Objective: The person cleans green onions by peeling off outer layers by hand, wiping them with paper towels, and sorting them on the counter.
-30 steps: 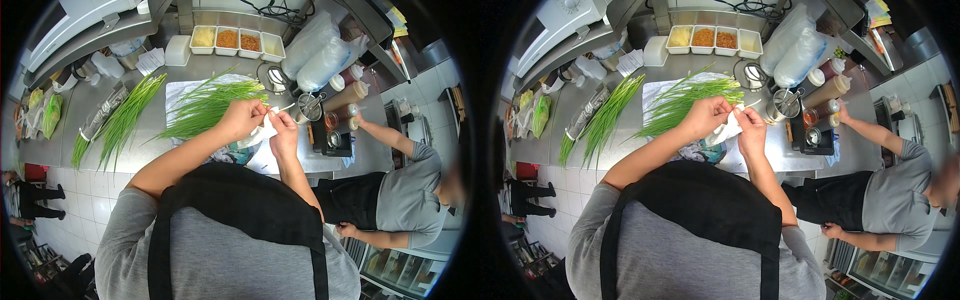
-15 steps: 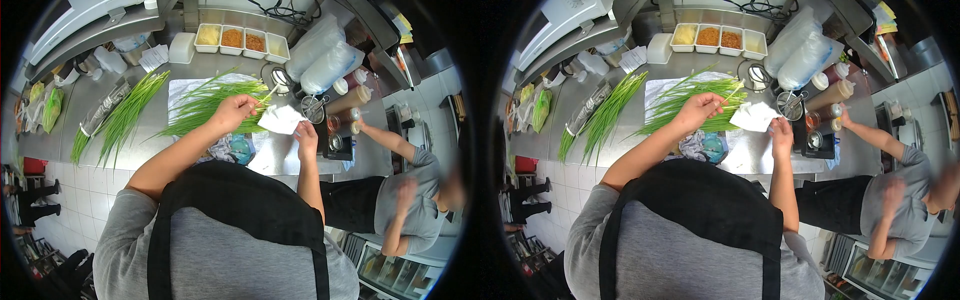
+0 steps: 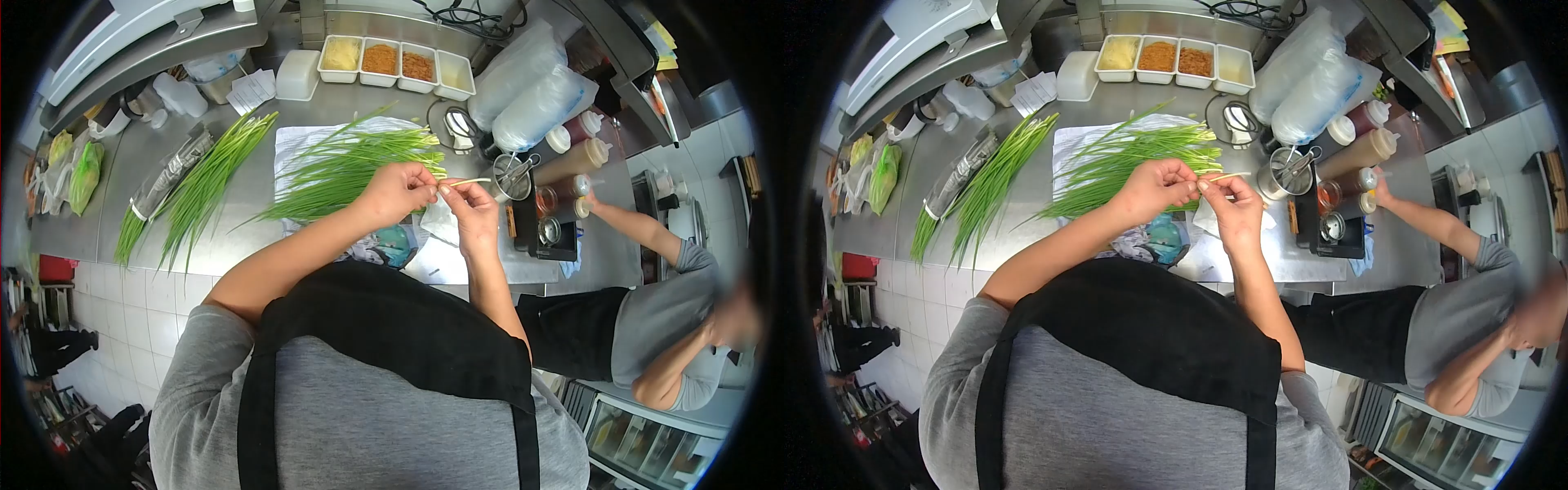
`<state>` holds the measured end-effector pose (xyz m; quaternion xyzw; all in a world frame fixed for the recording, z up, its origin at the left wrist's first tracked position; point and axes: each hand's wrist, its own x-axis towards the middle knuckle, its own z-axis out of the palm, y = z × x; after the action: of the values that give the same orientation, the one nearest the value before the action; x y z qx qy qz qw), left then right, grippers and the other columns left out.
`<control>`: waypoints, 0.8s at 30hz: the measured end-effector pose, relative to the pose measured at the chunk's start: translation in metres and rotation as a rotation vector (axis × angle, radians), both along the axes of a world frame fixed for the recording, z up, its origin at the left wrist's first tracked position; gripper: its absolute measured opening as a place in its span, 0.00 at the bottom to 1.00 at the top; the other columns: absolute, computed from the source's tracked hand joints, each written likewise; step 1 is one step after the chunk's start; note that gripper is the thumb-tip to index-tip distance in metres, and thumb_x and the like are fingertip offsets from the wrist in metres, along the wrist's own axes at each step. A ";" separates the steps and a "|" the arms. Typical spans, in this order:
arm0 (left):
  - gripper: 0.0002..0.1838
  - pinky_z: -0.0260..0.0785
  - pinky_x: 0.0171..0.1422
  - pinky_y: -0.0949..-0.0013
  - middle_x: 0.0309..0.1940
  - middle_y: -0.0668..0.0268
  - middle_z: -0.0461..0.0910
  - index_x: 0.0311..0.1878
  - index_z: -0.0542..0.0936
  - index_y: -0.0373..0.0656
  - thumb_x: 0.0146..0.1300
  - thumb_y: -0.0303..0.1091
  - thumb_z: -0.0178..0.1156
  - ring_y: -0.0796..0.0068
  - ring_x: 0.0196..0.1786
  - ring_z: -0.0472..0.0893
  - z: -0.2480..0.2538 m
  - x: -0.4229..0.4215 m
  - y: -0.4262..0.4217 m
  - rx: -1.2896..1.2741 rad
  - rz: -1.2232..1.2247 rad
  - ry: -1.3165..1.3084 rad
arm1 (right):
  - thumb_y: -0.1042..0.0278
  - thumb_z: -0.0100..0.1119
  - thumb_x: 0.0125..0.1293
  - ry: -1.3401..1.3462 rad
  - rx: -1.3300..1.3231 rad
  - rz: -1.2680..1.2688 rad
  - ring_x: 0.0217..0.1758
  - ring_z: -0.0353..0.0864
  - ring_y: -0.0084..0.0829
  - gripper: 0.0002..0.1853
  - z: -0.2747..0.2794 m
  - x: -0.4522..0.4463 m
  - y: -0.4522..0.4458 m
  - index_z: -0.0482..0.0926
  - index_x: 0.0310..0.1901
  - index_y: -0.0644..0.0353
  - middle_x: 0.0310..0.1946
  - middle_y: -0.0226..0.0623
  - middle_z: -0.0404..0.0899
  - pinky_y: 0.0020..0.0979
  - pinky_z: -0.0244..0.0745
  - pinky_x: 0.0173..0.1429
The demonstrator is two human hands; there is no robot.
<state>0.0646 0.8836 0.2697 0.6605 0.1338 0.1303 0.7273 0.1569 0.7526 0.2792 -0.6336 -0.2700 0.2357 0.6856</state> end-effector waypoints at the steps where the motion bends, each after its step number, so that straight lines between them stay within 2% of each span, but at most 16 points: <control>1: 0.06 0.70 0.34 0.76 0.27 0.66 0.80 0.36 0.77 0.36 0.57 0.27 0.58 0.82 0.29 0.77 0.001 -0.001 0.000 0.030 0.009 0.009 | 0.73 0.65 0.53 -0.021 -0.010 0.009 0.29 0.69 0.15 0.06 -0.001 0.000 0.001 0.81 0.33 0.64 0.29 0.29 0.79 0.19 0.65 0.38; 5: 0.06 0.70 0.34 0.74 0.26 0.65 0.80 0.35 0.77 0.36 0.56 0.29 0.59 0.81 0.28 0.77 -0.002 -0.002 0.003 0.170 0.054 0.042 | 0.73 0.65 0.53 -0.116 -0.102 0.033 0.28 0.69 0.15 0.05 -0.002 0.003 -0.001 0.81 0.32 0.64 0.27 0.28 0.79 0.19 0.65 0.36; 9: 0.05 0.69 0.36 0.77 0.28 0.66 0.80 0.35 0.75 0.36 0.59 0.28 0.57 0.83 0.30 0.76 0.009 -0.005 0.007 0.361 0.028 0.101 | 0.74 0.65 0.54 -0.171 -0.236 0.027 0.29 0.70 0.14 0.05 0.000 0.013 -0.011 0.81 0.31 0.65 0.26 0.26 0.78 0.18 0.65 0.36; 13: 0.05 0.69 0.35 0.77 0.26 0.66 0.79 0.34 0.75 0.36 0.59 0.28 0.56 0.83 0.28 0.76 0.015 -0.010 0.014 0.397 0.041 0.127 | 0.74 0.64 0.54 -0.147 -0.128 -0.064 0.31 0.71 0.14 0.05 0.004 0.038 -0.030 0.81 0.32 0.64 0.27 0.25 0.78 0.18 0.65 0.37; 18: 0.07 0.69 0.35 0.71 0.24 0.62 0.80 0.34 0.76 0.37 0.58 0.31 0.56 0.75 0.28 0.79 -0.001 -0.013 0.021 0.332 0.090 0.114 | 0.72 0.58 0.60 0.066 0.124 -0.284 0.26 0.70 0.16 0.02 0.016 0.072 -0.059 0.77 0.34 0.60 0.26 0.27 0.76 0.20 0.64 0.29; 20: 0.07 0.69 0.35 0.71 0.24 0.63 0.79 0.36 0.75 0.38 0.58 0.31 0.55 0.76 0.29 0.79 -0.001 -0.019 0.030 0.313 0.100 0.181 | 0.71 0.58 0.61 0.150 0.196 -0.270 0.28 0.74 0.21 0.04 0.018 0.086 -0.068 0.76 0.35 0.61 0.28 0.33 0.78 0.20 0.69 0.30; 23: 0.06 0.68 0.36 0.72 0.24 0.65 0.78 0.38 0.74 0.40 0.60 0.31 0.54 0.77 0.29 0.78 0.005 -0.039 0.055 0.354 0.149 0.153 | 0.71 0.58 0.61 0.291 0.258 -0.240 0.30 0.78 0.26 0.05 0.018 0.088 -0.055 0.75 0.36 0.62 0.29 0.38 0.79 0.24 0.75 0.32; 24: 0.06 0.68 0.37 0.73 0.24 0.66 0.78 0.39 0.73 0.40 0.60 0.30 0.54 0.78 0.29 0.78 0.012 -0.051 0.067 0.409 0.233 0.118 | 0.72 0.58 0.61 0.334 0.269 -0.237 0.30 0.79 0.28 0.05 0.016 0.088 -0.046 0.75 0.36 0.62 0.30 0.39 0.79 0.26 0.77 0.33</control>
<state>0.0135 0.9511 0.2814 0.7807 0.2221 0.1986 0.5492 0.2451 0.7069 0.2950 -0.5162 -0.1056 0.2170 0.8218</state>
